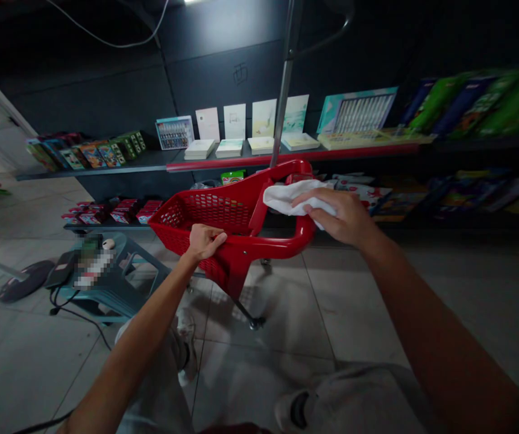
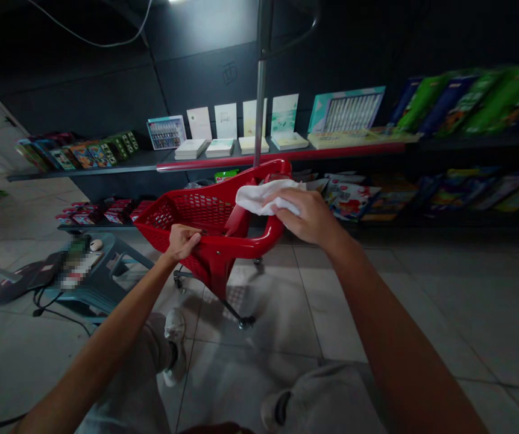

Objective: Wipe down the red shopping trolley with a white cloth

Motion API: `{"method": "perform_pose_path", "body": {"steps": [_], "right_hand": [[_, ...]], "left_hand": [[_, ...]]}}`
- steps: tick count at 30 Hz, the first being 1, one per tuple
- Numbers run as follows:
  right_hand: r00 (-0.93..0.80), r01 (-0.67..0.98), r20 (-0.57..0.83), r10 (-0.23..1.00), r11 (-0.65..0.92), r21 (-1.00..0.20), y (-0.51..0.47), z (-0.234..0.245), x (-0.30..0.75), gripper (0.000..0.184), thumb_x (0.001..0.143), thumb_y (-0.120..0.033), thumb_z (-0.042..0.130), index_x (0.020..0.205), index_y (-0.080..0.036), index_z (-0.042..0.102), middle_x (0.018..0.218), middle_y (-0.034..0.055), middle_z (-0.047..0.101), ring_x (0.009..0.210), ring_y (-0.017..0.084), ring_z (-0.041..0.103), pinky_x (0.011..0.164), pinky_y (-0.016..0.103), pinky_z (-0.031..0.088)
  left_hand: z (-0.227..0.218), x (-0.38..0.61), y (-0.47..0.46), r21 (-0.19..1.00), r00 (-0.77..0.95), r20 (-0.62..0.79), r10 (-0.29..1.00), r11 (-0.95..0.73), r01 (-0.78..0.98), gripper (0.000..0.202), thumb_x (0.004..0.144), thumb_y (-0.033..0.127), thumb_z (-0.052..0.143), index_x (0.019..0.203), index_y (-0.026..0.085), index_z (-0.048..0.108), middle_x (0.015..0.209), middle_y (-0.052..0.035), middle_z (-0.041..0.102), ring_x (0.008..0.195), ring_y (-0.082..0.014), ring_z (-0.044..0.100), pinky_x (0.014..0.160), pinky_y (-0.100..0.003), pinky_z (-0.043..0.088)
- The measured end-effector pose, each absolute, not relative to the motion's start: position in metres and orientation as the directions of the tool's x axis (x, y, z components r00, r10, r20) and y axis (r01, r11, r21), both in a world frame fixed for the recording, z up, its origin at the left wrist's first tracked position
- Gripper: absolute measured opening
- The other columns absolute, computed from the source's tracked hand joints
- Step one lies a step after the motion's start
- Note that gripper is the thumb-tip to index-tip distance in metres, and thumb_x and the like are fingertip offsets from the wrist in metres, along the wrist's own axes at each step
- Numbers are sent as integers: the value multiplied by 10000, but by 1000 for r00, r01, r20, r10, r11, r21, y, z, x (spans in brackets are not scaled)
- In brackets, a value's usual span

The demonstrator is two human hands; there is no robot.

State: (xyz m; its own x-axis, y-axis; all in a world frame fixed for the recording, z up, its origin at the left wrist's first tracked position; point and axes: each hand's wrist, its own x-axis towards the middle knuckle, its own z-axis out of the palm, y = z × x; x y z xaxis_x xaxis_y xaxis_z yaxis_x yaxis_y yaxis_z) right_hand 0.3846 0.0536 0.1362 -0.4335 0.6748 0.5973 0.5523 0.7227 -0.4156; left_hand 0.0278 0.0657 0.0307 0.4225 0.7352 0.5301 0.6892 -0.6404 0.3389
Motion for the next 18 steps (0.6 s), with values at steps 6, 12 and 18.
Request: {"method": "perform_pose_path", "body": {"steps": [6, 12, 18], "right_hand": [[-349, 626, 623, 700, 669, -401, 91, 140, 386, 361, 941, -456, 520, 1090, -231, 761, 1120, 66, 795, 967, 277, 743, 871, 370, 550], [-315, 705, 603, 733, 606, -369, 117, 137, 395, 356, 921, -382, 518, 1121, -195, 745, 1055, 68, 798, 906, 251, 725, 813, 343, 526], [-266, 804, 616, 741, 523, -282, 83, 137, 365, 318, 944, -317, 499, 1155, -202, 707, 1068, 104, 780, 935, 285, 705, 803, 354, 509]], "left_hand": [[28, 9, 65, 433, 381, 571, 727, -661, 612, 616, 958, 693, 225, 539, 241, 205, 524, -3, 341, 525, -147, 371, 578, -329, 320], [28, -3, 64, 446, 302, 503, 810, -542, 712, 504, 931, 547, 226, 517, 260, 223, 541, -46, 415, 732, -213, 548, 810, -355, 489], [45, -19, 54, 365, 224, 591, 775, -504, 783, 423, 928, 365, 325, 636, 222, 597, 979, -103, 753, 1107, -226, 586, 1066, -392, 460]]}}
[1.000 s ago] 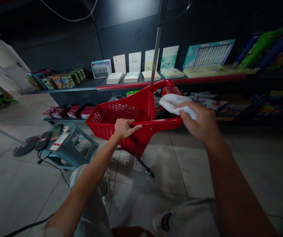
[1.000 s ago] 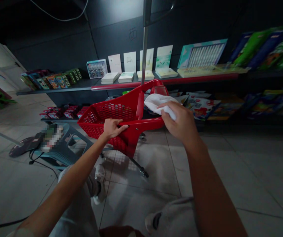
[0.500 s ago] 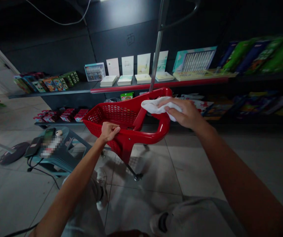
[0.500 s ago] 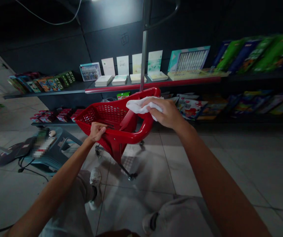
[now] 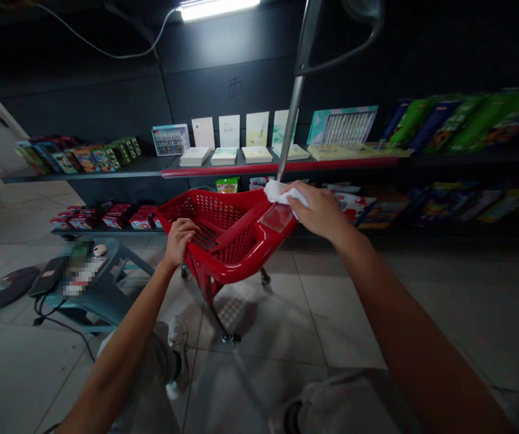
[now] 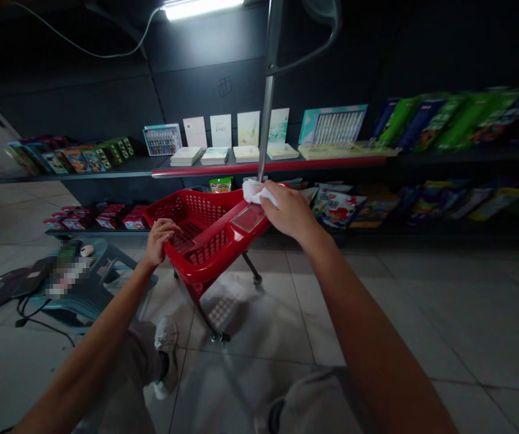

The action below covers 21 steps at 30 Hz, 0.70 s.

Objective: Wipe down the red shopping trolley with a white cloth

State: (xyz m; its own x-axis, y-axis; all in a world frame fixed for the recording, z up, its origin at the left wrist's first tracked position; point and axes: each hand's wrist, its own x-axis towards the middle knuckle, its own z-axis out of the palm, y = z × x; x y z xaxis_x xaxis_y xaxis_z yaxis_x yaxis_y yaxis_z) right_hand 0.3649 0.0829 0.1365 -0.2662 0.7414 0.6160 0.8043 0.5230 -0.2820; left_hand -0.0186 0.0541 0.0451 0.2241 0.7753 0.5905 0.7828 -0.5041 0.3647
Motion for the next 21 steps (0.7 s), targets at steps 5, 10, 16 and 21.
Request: {"method": "perform_pose_path", "body": {"steps": [5, 10, 16, 21], "right_hand": [[-212, 876, 615, 759, 427, -225, 46, 143, 326, 305, 990, -293, 486, 1211, -168, 655, 1096, 170, 739, 985, 320, 676, 852, 404, 504], [-181, 889, 660, 729, 409, -208, 22, 141, 297, 317, 1011, -302, 478, 1260, -173, 624, 1044, 183, 705, 1015, 339, 655, 869, 435, 509], [-325, 810, 630, 705, 552, -199, -4, 132, 295, 370, 994, -230, 443, 1339, -218, 576, 1266, 164, 675, 1179, 354, 617, 969, 482, 511], [-355, 758, 636, 685, 610, -233, 2, 122, 313, 378, 979, -235, 460, 1337, -240, 582, 1279, 138, 685, 1194, 339, 619, 983, 476, 510]], "left_hand": [[113, -8, 16, 425, 14, 713, 701, -448, 787, 371, 926, 275, 376, 784, 204, 711, 1153, -87, 746, 1161, -235, 628, 1042, -385, 494], [166, 68, -57, 322, 129, 640, 758, -417, 850, 346, 1019, 385, 422, 1012, 242, 736, 1175, -66, 738, 1132, -251, 652, 1009, -393, 518], [142, 116, -67, 163, 93, 585, 806, -229, 960, 477, 995, 525, 518, 1387, 270, 616, 1315, -120, 667, 1086, -292, 662, 765, -361, 528], [133, 89, -40, 112, -1, 532, 847, -69, 991, 515, 1033, 555, 429, 1406, 262, 628, 1118, -97, 723, 892, -254, 696, 667, -325, 439]]}}
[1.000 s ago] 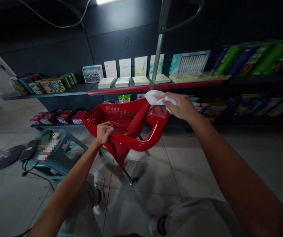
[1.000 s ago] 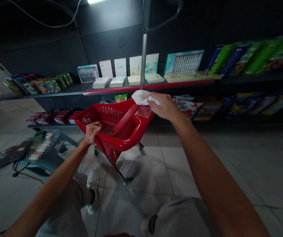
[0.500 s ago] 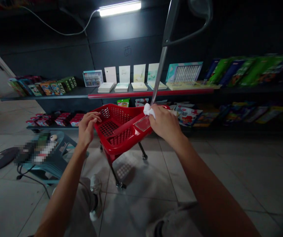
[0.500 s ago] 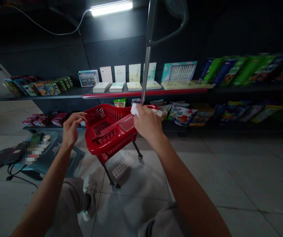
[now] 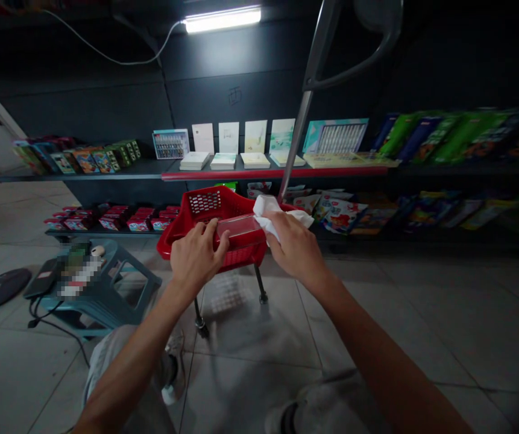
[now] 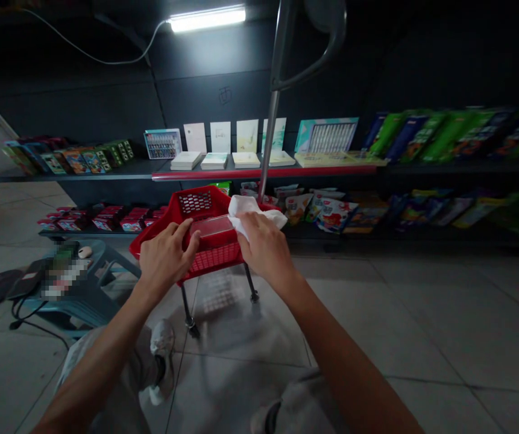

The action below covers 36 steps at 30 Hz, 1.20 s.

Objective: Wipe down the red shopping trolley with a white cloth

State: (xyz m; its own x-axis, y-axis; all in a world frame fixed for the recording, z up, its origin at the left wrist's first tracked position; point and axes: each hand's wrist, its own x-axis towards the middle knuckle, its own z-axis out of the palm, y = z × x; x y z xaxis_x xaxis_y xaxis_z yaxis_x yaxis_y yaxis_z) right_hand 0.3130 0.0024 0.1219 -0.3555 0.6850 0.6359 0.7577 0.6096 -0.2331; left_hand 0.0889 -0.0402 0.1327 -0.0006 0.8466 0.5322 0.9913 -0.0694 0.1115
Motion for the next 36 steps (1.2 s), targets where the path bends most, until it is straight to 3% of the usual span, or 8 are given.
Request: {"method": "perform_pose_path", "body": {"steps": [6, 10, 21, 24, 27, 30, 33, 36], "right_hand": [[-443, 583, 715, 541, 779, -228, 27, 105, 344, 336, 947, -276, 503, 1257, -234, 626, 1243, 114, 717, 1163, 305, 654, 1018, 467, 503], [-367, 512, 800, 473, 821, -251, 33, 93, 363, 297, 968, -332, 489, 1200, -232, 646, 1176, 116, 733, 1136, 292, 677, 992, 464, 524], [-133, 387, 778, 614, 755, -529, -6, 71, 327, 353, 1020, -475, 416, 1205, -270, 637, 1192, 126, 725, 1148, 306, 691, 1029, 497, 540], [-115, 331, 764, 635, 750, -573, -32, 74, 303, 329, 1024, -450, 437, 1220, -278, 637, 1214, 121, 722, 1155, 302, 688, 1033, 487, 539], [-100, 242, 702, 705, 702, -670, -43, 77, 287, 324, 1017, -455, 467, 1211, -282, 660, 1203, 106, 733, 1134, 296, 698, 982, 458, 566], [174, 85, 610, 773, 605, -792, -25, 83, 289, 439, 1034, -511, 375, 1274, -262, 646, 1118, 98, 746, 1066, 285, 723, 885, 433, 599], [433, 12, 566, 701, 624, -781, 14, 102, 299, 570, 1038, -546, 268, 1408, -230, 565, 1175, 109, 724, 1121, 276, 709, 880, 429, 596], [348, 100, 675, 650, 690, -717, 50, 144, 297, 683, 1053, -572, 127, 1488, -186, 486, 1298, 154, 669, 1237, 282, 662, 926, 444, 575]], "left_hand": [[132, 71, -42, 106, -14, 574, 819, -58, 993, 466, 1033, 559, 429, 1278, 295, 726, 1022, -61, 762, 881, -235, 706, 638, -316, 387], [132, 57, -43, 125, -28, 596, 802, -58, 990, 427, 1019, 533, 465, 1225, 316, 770, 1018, -35, 791, 880, -234, 729, 634, -318, 401], [136, -21, -23, 247, 5, 585, 811, -184, 951, 398, 943, 405, 487, 1126, 309, 828, 1026, 4, 817, 951, -219, 749, 788, -316, 527], [137, -28, -18, 279, -64, 668, 741, -170, 945, 374, 917, 311, 482, 1022, 271, 839, 1067, -22, 809, 1079, -255, 708, 956, -378, 531], [148, -9, -31, 267, -75, 794, 603, -236, 934, 353, 941, 314, 488, 1070, 244, 810, 1215, -49, 768, 1228, -277, 631, 1114, -445, 473], [160, 31, -59, 246, 39, 797, 602, -383, 890, 328, 968, 313, 486, 1098, 260, 783, 1192, -48, 761, 1191, -251, 641, 1087, -431, 501], [160, 71, -83, 206, 196, 733, 652, -487, 849, 293, 960, 302, 510, 1088, 288, 774, 1162, -44, 768, 1156, -249, 658, 1017, -412, 531], [147, 93, -86, 192, 219, 675, 704, -455, 870, 287, 972, 330, 517, 1080, 256, 773, 1099, -70, 784, 1025, -246, 704, 861, -383, 538]]}}
